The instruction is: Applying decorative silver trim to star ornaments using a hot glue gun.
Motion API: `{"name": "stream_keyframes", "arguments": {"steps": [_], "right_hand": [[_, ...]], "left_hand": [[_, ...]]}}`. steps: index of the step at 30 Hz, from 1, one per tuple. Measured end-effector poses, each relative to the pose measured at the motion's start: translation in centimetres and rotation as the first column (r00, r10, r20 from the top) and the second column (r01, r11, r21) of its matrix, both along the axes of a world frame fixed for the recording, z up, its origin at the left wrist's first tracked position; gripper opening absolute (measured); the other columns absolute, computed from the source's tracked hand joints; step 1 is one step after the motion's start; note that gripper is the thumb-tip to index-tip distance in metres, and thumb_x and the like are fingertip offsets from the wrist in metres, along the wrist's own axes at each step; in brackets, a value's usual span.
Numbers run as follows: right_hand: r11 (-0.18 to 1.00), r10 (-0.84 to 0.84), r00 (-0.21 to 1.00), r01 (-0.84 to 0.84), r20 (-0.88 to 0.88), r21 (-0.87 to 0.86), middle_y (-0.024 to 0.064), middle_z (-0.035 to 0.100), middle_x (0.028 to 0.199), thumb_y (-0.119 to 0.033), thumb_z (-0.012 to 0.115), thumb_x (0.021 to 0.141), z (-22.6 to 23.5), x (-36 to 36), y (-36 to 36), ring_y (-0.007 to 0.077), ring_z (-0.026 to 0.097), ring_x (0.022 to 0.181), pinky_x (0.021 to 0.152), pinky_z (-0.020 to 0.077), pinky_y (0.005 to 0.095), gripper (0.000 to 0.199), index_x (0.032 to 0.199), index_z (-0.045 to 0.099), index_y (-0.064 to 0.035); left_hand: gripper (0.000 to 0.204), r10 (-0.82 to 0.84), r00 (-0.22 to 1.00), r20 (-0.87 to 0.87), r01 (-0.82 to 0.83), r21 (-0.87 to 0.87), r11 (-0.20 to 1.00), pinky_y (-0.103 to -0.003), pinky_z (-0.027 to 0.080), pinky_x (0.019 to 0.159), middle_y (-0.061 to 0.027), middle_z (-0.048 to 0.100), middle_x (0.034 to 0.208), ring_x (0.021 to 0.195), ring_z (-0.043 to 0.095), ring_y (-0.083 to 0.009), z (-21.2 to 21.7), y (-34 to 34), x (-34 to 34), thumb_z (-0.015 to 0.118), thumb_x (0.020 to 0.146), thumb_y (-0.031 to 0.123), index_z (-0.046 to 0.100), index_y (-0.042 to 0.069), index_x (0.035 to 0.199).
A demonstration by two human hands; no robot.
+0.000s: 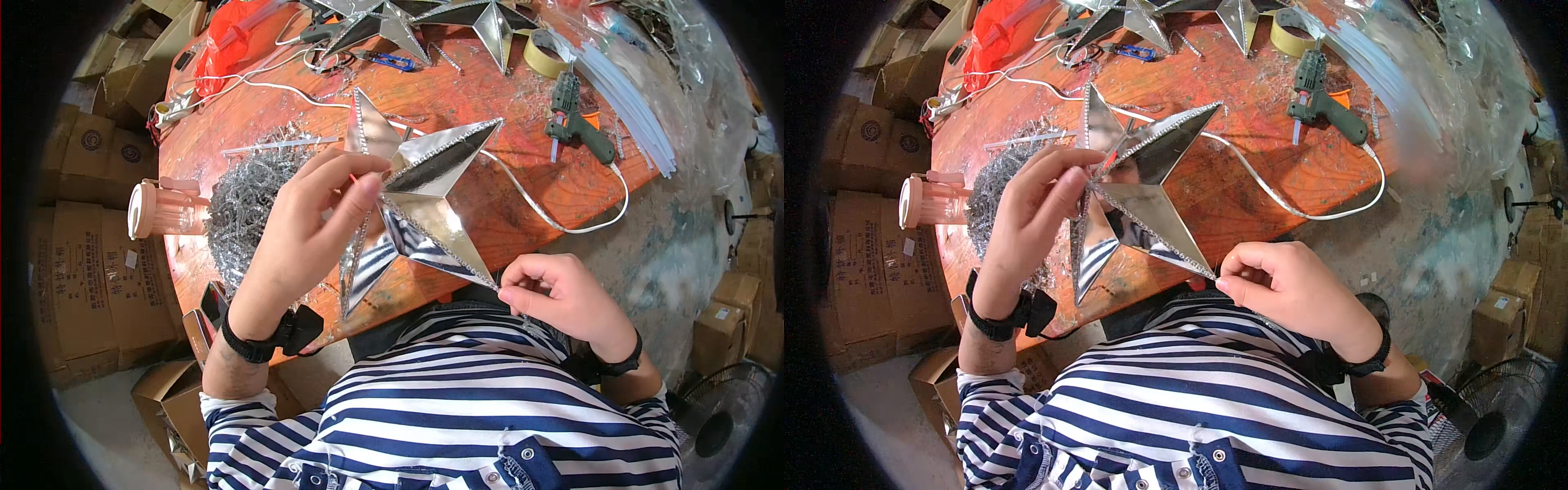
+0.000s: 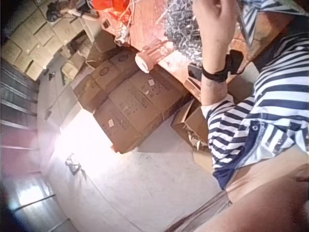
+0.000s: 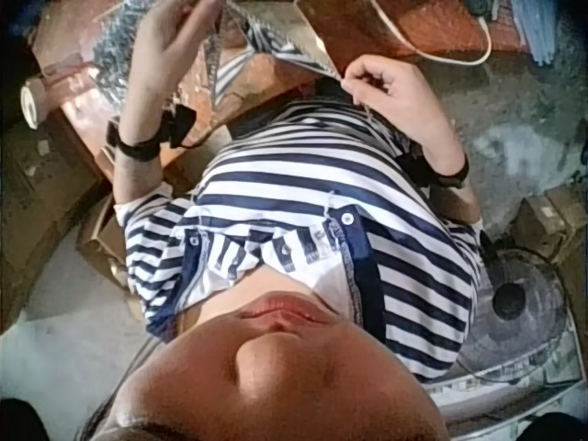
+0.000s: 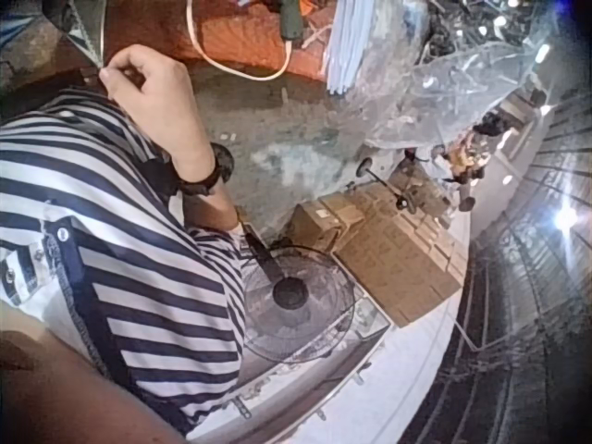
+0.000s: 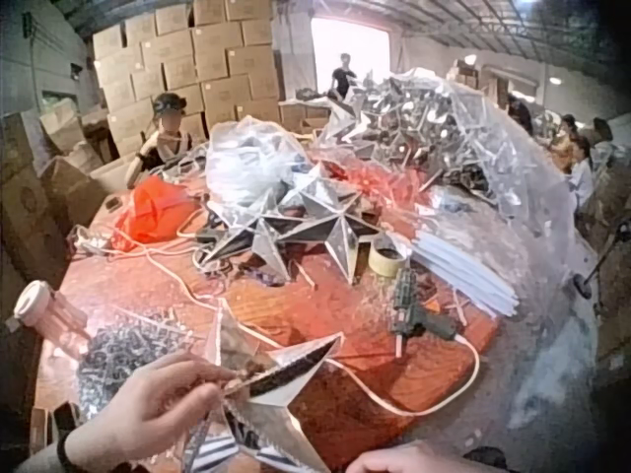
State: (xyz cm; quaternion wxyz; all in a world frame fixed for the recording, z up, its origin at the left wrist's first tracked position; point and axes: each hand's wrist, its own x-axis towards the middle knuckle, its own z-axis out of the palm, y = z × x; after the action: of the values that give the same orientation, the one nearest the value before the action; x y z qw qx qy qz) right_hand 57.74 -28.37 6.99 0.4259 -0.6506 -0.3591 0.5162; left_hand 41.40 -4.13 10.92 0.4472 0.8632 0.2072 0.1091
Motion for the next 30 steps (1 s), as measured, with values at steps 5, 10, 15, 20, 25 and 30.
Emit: {"name": "stream_keyframes", "arguments": {"steps": [5,10,15,20,25,30], "right_hand": [[1.000,0.001,1.000,-0.001,0.018,-0.001,0.0017,0.062,0.070,-0.012,0.067,0.090,0.08,-0.08,0.03,0.0053,0.055,0.065,0.060,0.0449,0.0226,0.014,0.092,0.065,0.0019],[1.000,0.001,1.000,-0.001,0.025,0.003,0.0023,0.062,0.070,-0.011,0.067,0.090,0.00,-0.15,0.05,0.0059,0.056,0.064,0.059,0.0452,0.0228,0.013,0.091,0.065,0.0019],[1.000,0.015,0.999,-0.015,0.046,0.017,0.0035,0.062,0.069,-0.010,0.066,0.089,0.05,-0.06,0.12,0.0067,0.055,0.063,0.058,0.0443,0.0238,0.012,0.090,0.064,0.0020],[0.999,0.019,0.999,-0.021,0.044,0.047,0.0032,0.061,0.069,-0.011,0.066,0.090,-0.19,-0.07,0.11,0.0068,0.055,0.063,0.058,0.0440,0.0243,0.013,0.090,0.064,0.0018],[0.998,0.033,0.998,-0.035,0.044,0.052,0.0026,0.060,0.070,-0.011,0.065,0.090,0.04,0.16,0.15,0.0069,0.054,0.064,0.059,0.0441,0.0244,0.013,0.089,0.063,0.0014],[0.997,0.048,0.998,-0.050,0.034,0.052,0.0020,0.059,0.070,-0.011,0.065,0.090,-0.17,0.29,0.11,0.0074,0.054,0.064,0.059,0.0435,0.0245,0.012,0.089,0.063,0.0008]], "left_hand": [[0.023,0.014,1.000,-0.028,-0.012,0.081,0.997,-0.021,0.044,0.073,-0.0017,0.055,0.094,0.082,0.052,-0.0079,-0.09,-0.25,0.18,0.064,0.090,0.008,0.064,0.000,0.112],[0.023,0.037,0.998,-0.041,-0.034,0.078,0.996,-0.021,0.044,0.074,-0.0017,0.055,0.094,0.082,0.052,-0.0085,-0.05,-0.40,0.17,0.064,0.088,0.006,0.065,0.001,0.111],[0.021,0.044,0.999,-0.022,-0.042,0.090,0.995,-0.021,0.045,0.073,-0.0024,0.056,0.094,0.081,0.052,-0.0088,-0.01,-0.56,0.24,0.062,0.088,0.004,0.066,0.001,0.110],[0.020,0.037,0.999,-0.006,-0.036,0.112,0.993,-0.021,0.045,0.070,-0.0025,0.057,0.094,0.080,0.053,-0.0085,-0.30,-0.47,0.10,0.062,0.089,0.004,0.065,0.001,0.109],[0.019,0.033,0.999,0.002,-0.033,0.123,0.992,-0.021,0.045,0.070,-0.0017,0.056,0.092,0.080,0.053,-0.0075,-0.33,-0.38,0.16,0.063,0.090,0.004,0.065,0.001,0.109],[0.021,0.044,0.999,-0.018,-0.045,-0.026,0.999,-0.019,0.043,0.071,0.0025,0.054,0.090,0.080,0.050,-0.0052,-0.39,0.01,0.07,0.065,0.088,0.004,0.066,0.004,0.109]]}}
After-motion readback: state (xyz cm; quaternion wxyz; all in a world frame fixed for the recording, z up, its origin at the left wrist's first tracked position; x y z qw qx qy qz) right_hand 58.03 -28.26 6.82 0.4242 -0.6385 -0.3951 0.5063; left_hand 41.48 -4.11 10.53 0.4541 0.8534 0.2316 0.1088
